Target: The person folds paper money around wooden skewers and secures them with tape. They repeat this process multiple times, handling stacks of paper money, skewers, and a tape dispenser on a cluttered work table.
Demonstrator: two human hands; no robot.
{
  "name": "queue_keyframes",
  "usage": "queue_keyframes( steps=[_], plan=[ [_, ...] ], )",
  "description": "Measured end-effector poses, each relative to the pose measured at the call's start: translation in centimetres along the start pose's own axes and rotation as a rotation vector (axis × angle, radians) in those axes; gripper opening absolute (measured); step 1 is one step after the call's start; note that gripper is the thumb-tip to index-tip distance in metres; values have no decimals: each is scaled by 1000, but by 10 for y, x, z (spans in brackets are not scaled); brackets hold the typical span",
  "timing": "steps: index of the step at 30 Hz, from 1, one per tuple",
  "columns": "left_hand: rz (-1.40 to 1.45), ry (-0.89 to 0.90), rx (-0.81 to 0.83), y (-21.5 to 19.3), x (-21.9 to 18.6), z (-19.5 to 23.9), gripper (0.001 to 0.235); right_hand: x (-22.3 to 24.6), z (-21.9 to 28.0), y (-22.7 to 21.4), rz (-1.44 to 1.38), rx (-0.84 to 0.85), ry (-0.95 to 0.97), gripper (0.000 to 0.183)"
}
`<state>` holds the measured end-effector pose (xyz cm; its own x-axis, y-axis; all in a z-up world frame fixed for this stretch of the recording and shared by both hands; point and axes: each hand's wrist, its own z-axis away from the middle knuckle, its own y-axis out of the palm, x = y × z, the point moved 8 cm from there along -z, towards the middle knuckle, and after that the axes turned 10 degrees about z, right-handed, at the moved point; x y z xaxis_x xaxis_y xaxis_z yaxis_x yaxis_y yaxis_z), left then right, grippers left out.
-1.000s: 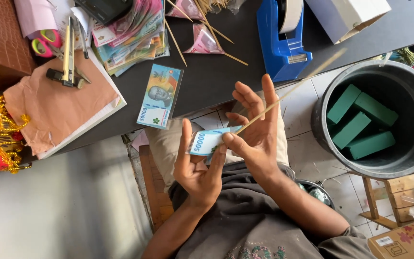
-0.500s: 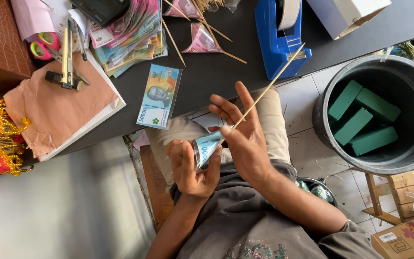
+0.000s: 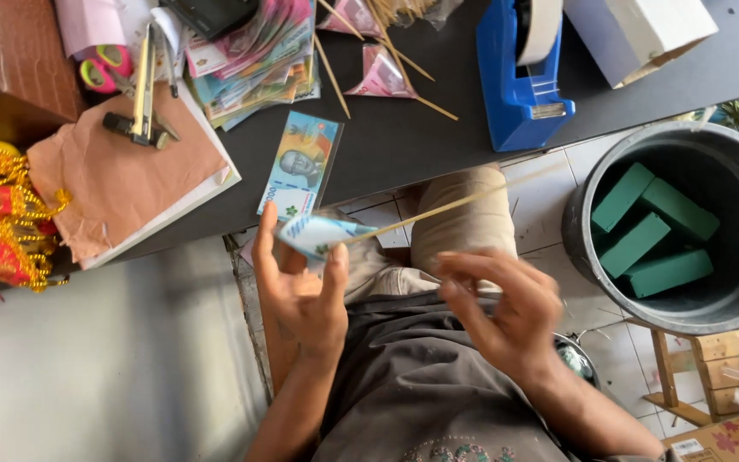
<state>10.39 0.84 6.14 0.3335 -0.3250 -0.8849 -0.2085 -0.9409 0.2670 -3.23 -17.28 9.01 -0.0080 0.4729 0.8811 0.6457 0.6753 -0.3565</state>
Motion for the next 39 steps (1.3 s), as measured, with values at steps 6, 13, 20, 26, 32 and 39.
queue_keyframes(
  steps=[6, 13, 20, 26, 32, 39],
  plan=[
    [-4, -179, 130, 7, -7, -10, 71, 40, -18, -14, 652, 24, -407, 22],
    [0, -414, 146, 13, -6, -22, 68, 36, -18, -5, 711, 53, -475, 13],
    [-153, -320, 296, 22, -9, -34, 69, 26, -15, -6, 757, 77, -477, 13],
    [-245, -364, 361, 23, 3, -33, 87, 30, -11, -5, 761, -1, -536, 10],
    [-124, -402, 270, 21, 0, -29, 95, 28, -11, -8, 746, 10, -526, 14],
    [-355, -463, 414, 23, 4, -29, 101, 22, -10, -9, 738, 65, -504, 16]
  ],
)
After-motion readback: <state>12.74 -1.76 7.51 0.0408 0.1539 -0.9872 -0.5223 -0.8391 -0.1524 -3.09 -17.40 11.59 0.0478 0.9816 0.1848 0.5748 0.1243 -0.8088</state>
